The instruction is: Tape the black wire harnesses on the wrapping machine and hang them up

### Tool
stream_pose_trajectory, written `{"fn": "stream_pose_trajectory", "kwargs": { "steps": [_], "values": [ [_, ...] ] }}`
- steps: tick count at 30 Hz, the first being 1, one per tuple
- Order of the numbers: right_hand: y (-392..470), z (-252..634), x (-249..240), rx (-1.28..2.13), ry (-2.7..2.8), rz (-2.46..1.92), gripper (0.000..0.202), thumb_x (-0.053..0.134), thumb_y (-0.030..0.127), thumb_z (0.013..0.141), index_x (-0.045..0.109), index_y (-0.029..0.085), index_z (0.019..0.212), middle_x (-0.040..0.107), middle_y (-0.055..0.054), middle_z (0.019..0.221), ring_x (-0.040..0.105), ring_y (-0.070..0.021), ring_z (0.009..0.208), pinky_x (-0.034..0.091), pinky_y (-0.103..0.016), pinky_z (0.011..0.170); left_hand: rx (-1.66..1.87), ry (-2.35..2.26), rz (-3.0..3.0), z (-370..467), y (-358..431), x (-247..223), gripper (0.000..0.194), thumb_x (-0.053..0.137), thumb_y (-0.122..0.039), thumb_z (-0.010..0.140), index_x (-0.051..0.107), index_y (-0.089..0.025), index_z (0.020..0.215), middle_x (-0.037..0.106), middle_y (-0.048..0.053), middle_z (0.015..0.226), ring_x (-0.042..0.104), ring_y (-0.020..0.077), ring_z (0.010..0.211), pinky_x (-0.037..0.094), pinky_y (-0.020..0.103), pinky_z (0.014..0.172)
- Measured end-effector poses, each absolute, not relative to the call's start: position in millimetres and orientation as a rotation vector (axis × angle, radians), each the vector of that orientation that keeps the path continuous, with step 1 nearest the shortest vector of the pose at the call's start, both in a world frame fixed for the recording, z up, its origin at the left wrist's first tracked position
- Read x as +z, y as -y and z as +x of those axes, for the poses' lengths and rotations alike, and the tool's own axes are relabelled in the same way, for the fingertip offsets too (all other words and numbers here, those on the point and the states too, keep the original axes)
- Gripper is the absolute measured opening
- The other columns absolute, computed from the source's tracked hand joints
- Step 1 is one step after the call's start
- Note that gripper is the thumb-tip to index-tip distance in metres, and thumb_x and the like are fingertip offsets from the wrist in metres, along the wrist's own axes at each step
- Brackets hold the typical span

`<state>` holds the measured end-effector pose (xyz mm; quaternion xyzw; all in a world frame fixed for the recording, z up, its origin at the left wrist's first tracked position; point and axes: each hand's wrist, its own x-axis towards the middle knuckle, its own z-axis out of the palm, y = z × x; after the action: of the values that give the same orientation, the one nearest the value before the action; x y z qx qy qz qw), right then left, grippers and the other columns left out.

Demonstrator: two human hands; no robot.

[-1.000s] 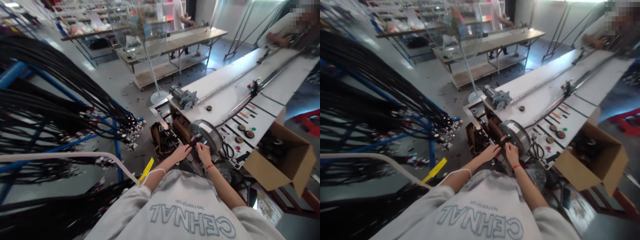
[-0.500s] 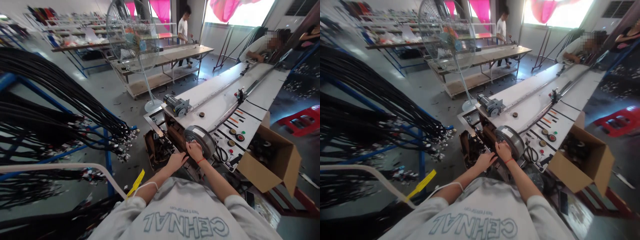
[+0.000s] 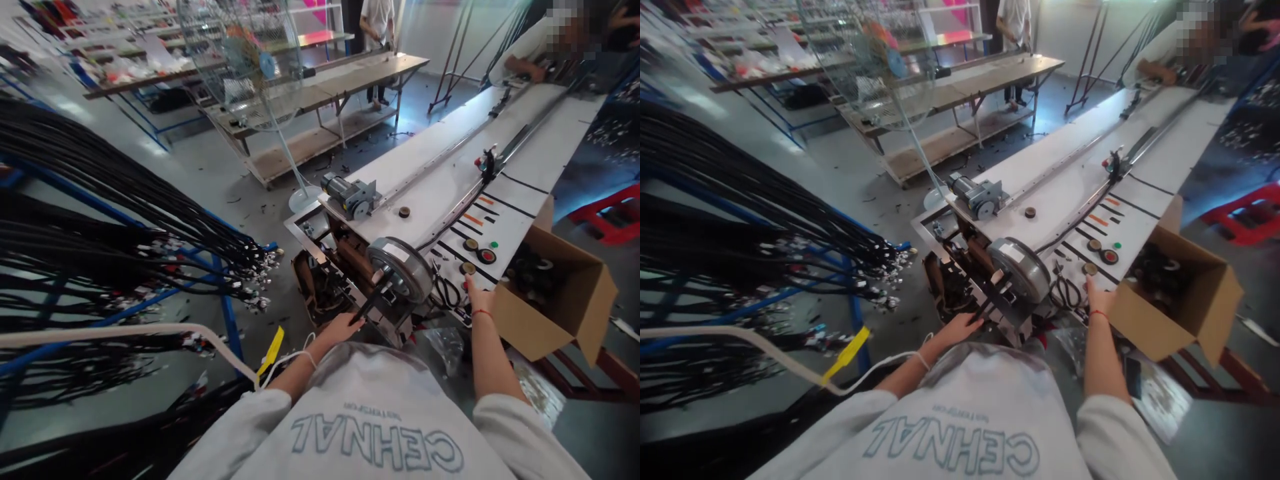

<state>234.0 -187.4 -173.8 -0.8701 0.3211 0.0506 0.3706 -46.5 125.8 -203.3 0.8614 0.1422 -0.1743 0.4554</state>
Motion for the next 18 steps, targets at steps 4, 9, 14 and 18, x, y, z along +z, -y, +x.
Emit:
{"fn": "stream_pose_trajectory", "kwargs": {
  "steps": [4, 9, 14, 18],
  "values": [
    [186.6, 227.5, -198.0, -0.021, -0.772, -2.353, 0.097, 0.077, 0.06, 0.067, 0.042, 0.004, 0.138, 0.049, -0.032, 0.137, 0.048, -0.0436, 0.128, 0.039, -0.052, 0.107, -0.341, -0.46, 2.049, -56.2, -118.9, -191.6, 0.043, 0.044, -0.049, 0.092, 0.068, -0.012, 0.088, 0.065, 0.004, 0.073, 0.057, 0.0178, 0.07, 0.043, 0.026, 0.065],
    [193.0, 222.4, -199.3, 0.009, -0.686, -2.394, 0.088, 0.07, 0.062, 0.076, 0.043, 0.009, 0.14, 0.054, -0.028, 0.135, 0.052, -0.0405, 0.125, 0.042, -0.047, 0.104, -0.287, -0.534, 1.968, -59.5, -109.4, -195.5, 0.043, 0.046, -0.051, 0.09, 0.064, -0.013, 0.08, 0.063, 0.003, 0.071, 0.054, 0.0171, 0.068, 0.042, 0.027, 0.065],
    [191.2, 219.3, -199.2, 0.01, -0.733, -2.414, 0.092, 0.065, 0.069, 0.077, 0.04, 0.009, 0.143, 0.056, -0.026, 0.132, 0.055, -0.043, 0.121, 0.044, -0.052, 0.099, -0.282, -0.561, 1.934, -59.2, -109.3, -199.4, 0.049, 0.044, -0.056, 0.089, 0.065, -0.012, 0.083, 0.063, 0.004, 0.071, 0.057, 0.0187, 0.07, 0.044, 0.028, 0.066],
    [190.6, 219.4, -205.4, -0.054, -0.721, -2.406, 0.089, 0.062, 0.069, 0.078, 0.042, 0.009, 0.141, 0.056, -0.026, 0.132, 0.055, -0.0419, 0.121, 0.044, -0.052, 0.099, -0.304, -0.565, 1.948, -59.6, -112.9, -191.4, 0.052, 0.047, -0.059, 0.087, 0.067, -0.011, 0.088, 0.064, 0.003, 0.07, 0.058, 0.0189, 0.07, 0.047, 0.029, 0.067]
  ]
}}
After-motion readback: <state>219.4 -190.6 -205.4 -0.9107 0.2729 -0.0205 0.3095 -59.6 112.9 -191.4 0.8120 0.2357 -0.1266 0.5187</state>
